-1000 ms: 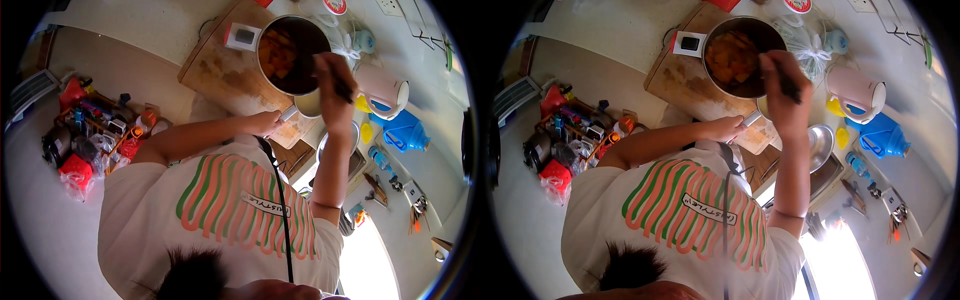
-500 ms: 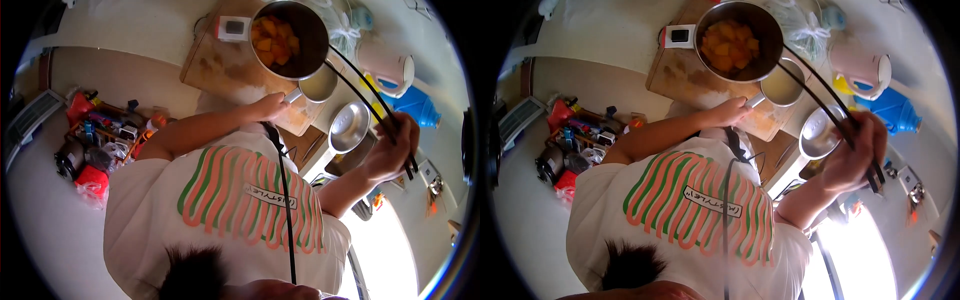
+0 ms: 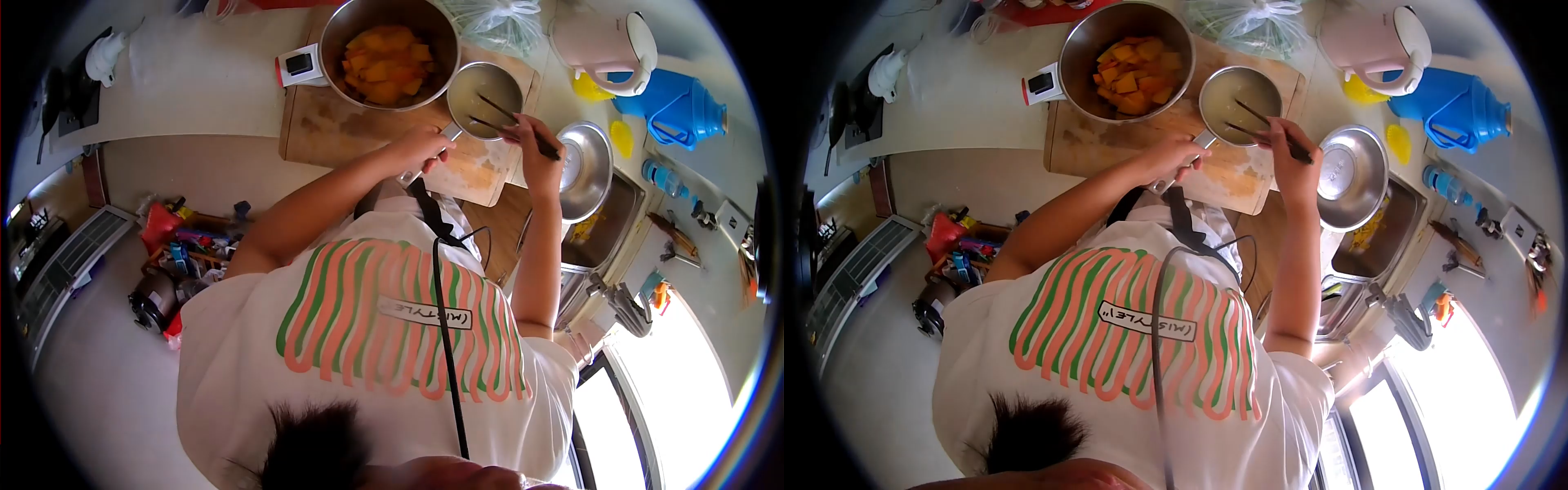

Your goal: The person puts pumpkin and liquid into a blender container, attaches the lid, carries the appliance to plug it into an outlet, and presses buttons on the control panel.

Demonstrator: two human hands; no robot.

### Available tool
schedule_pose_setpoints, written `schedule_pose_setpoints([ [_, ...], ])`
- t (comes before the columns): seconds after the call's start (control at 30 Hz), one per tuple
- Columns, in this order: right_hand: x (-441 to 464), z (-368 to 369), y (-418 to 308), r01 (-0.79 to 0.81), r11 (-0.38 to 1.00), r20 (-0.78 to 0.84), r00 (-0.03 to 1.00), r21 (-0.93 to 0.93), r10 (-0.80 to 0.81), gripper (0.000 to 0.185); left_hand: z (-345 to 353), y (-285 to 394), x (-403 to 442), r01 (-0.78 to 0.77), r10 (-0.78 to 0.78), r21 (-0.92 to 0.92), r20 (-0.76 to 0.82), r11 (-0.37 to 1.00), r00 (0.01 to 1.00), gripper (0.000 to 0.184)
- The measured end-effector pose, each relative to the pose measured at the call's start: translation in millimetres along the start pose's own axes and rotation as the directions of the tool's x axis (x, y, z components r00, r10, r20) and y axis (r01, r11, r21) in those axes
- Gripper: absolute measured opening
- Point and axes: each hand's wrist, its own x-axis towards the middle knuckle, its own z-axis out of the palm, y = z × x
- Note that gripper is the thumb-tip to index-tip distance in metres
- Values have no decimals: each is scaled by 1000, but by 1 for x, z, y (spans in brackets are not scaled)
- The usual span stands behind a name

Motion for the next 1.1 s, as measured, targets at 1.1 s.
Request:
schedule_pose_setpoints([
  [1.1, -47, -70, -120, 315, 949, 241, 922, -8, -304, 21, 89, 88, -158, -22, 54, 191, -164, 981, 985, 33],
])
